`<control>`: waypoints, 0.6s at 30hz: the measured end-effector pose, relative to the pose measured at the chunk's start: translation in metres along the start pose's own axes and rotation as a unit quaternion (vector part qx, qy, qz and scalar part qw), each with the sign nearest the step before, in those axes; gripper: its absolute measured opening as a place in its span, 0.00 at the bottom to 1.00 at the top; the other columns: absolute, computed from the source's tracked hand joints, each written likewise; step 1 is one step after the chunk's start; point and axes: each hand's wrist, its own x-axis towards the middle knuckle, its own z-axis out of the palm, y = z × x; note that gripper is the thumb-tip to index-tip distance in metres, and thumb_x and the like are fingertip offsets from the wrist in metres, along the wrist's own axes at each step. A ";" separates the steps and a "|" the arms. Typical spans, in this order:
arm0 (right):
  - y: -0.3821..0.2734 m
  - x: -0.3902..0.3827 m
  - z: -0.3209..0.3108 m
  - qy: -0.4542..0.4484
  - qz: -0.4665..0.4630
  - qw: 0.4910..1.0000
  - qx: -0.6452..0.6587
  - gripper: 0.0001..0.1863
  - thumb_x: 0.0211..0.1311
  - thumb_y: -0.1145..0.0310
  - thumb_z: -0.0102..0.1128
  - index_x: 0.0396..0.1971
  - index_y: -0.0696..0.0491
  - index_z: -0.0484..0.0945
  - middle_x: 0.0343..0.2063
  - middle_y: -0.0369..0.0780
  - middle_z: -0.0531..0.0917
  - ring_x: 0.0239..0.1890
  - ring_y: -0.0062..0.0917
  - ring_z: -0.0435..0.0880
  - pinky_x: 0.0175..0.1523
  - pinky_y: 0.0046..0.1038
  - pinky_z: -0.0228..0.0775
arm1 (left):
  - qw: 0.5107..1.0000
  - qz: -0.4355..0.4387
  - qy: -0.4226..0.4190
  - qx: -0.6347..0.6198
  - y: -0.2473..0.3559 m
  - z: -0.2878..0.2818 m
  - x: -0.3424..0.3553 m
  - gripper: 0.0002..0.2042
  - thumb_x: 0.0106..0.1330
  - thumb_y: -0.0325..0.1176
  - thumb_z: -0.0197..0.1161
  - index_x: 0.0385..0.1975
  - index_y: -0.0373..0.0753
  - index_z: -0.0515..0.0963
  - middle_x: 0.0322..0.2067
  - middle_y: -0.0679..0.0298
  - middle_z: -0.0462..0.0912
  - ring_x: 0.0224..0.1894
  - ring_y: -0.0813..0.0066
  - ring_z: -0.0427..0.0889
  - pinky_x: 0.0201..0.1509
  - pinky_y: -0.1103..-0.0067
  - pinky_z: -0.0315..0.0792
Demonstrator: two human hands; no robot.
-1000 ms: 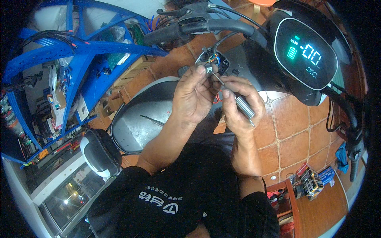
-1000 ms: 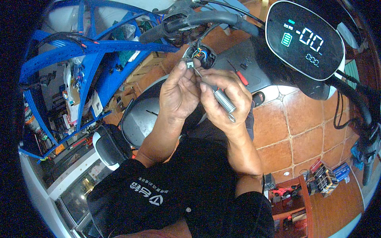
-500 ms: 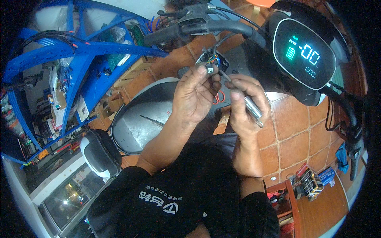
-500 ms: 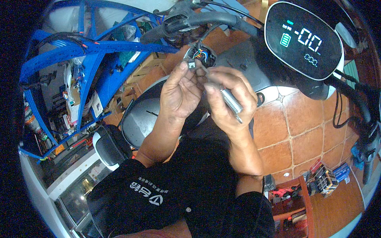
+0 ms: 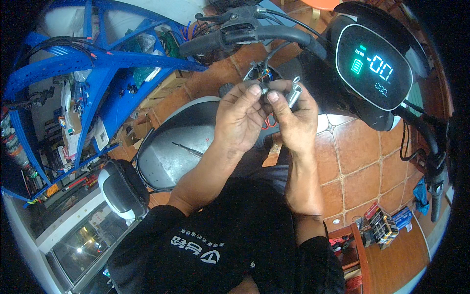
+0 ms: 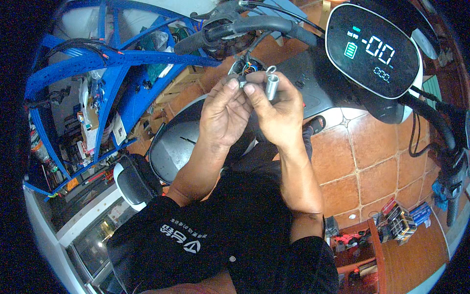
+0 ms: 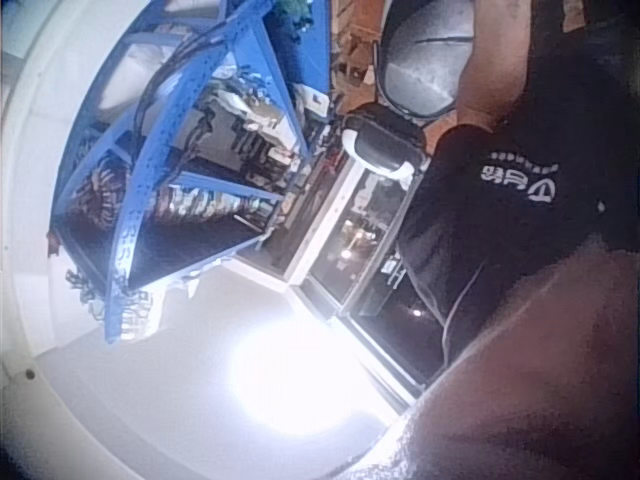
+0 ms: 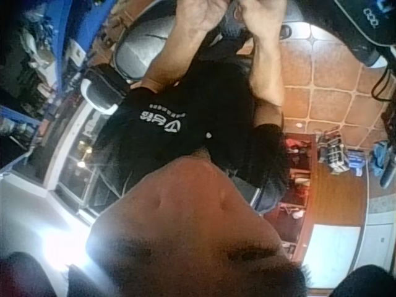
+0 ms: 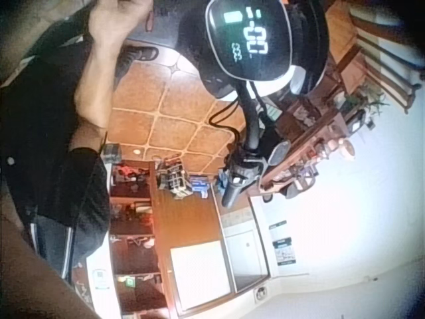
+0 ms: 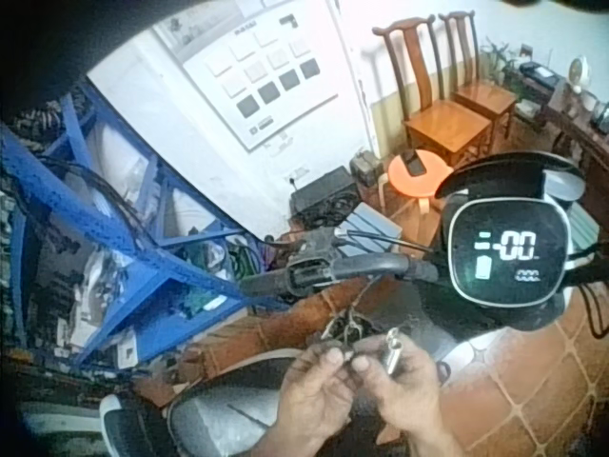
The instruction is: The person uses a spring-loaded tool to manipulate a small electrical connector attached to the handlebar wiring of an electric scooter. They repeatedly insert and remove the tool from the connector while holding it steady with the other hand.
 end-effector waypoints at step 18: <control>0.001 0.002 -0.007 -0.030 0.052 0.996 0.070 0.09 0.56 0.78 0.64 0.37 0.59 0.76 0.31 0.35 0.80 0.33 0.16 0.77 0.40 0.19 0.71 | 1.000 0.003 0.009 0.024 -0.001 -0.003 -0.001 0.06 0.66 0.28 0.58 0.39 0.36 0.77 0.38 0.60 0.81 0.42 0.71 0.80 0.50 0.70 0.74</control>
